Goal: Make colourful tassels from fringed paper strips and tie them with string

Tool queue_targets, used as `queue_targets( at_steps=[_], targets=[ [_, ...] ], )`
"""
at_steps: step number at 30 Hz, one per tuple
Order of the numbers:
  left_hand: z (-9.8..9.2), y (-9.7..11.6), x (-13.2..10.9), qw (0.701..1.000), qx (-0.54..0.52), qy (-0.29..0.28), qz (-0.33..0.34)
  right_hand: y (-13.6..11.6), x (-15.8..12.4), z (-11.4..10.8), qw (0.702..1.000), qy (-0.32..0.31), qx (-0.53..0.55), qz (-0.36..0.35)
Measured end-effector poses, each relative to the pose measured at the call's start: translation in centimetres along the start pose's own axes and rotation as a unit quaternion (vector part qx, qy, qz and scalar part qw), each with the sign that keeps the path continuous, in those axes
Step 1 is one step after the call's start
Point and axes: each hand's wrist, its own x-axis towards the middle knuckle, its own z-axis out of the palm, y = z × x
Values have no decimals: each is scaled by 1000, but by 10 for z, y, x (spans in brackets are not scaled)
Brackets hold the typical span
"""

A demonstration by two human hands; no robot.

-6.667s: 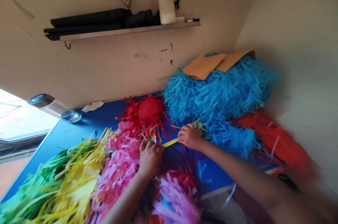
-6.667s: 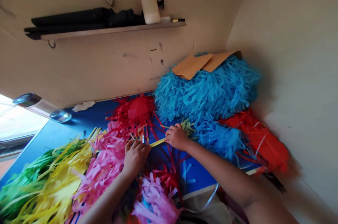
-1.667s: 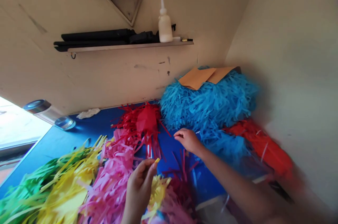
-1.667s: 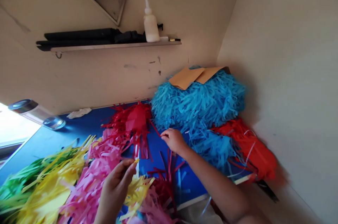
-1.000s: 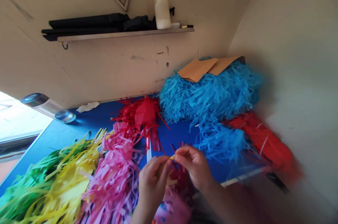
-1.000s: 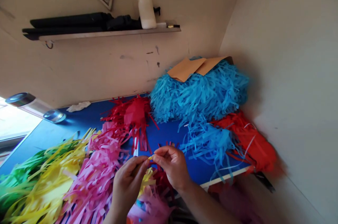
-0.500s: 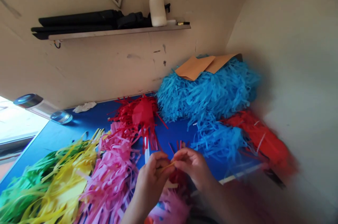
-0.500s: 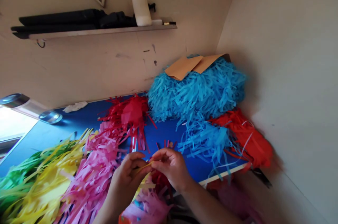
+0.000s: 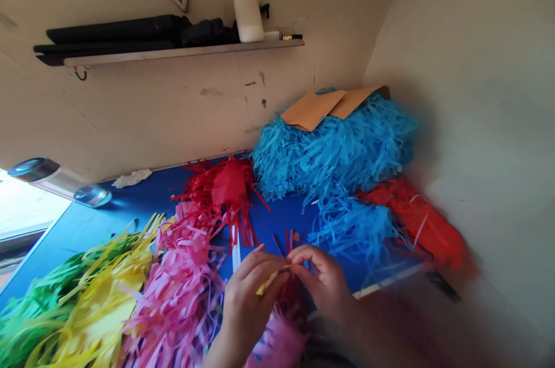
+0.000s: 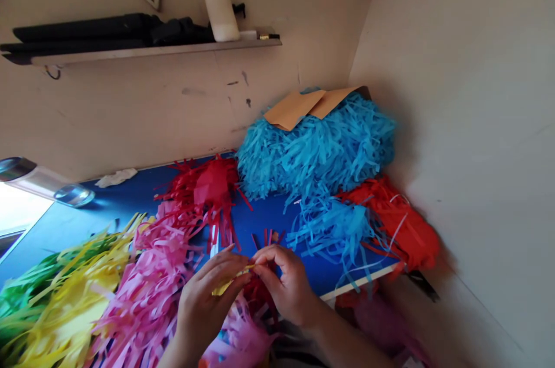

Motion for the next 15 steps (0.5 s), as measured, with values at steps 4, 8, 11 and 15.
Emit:
queue_targets(
  at_steps=[4,8,11,15],
  targets=[
    [7,3,0,999,17,-2,46,-2,-5,-4,999,19,-30,-10],
    [15,6,4,998,34,-5,44,1,-8,-11,997,32,-55,-32],
    [22,9,7,997,54,-4,49,1,-10,-13,993,41,-82,-72],
    [33,6,5,996,86,-9,39,-8,-13,-10,980,57,-140,-131]
  ],
)
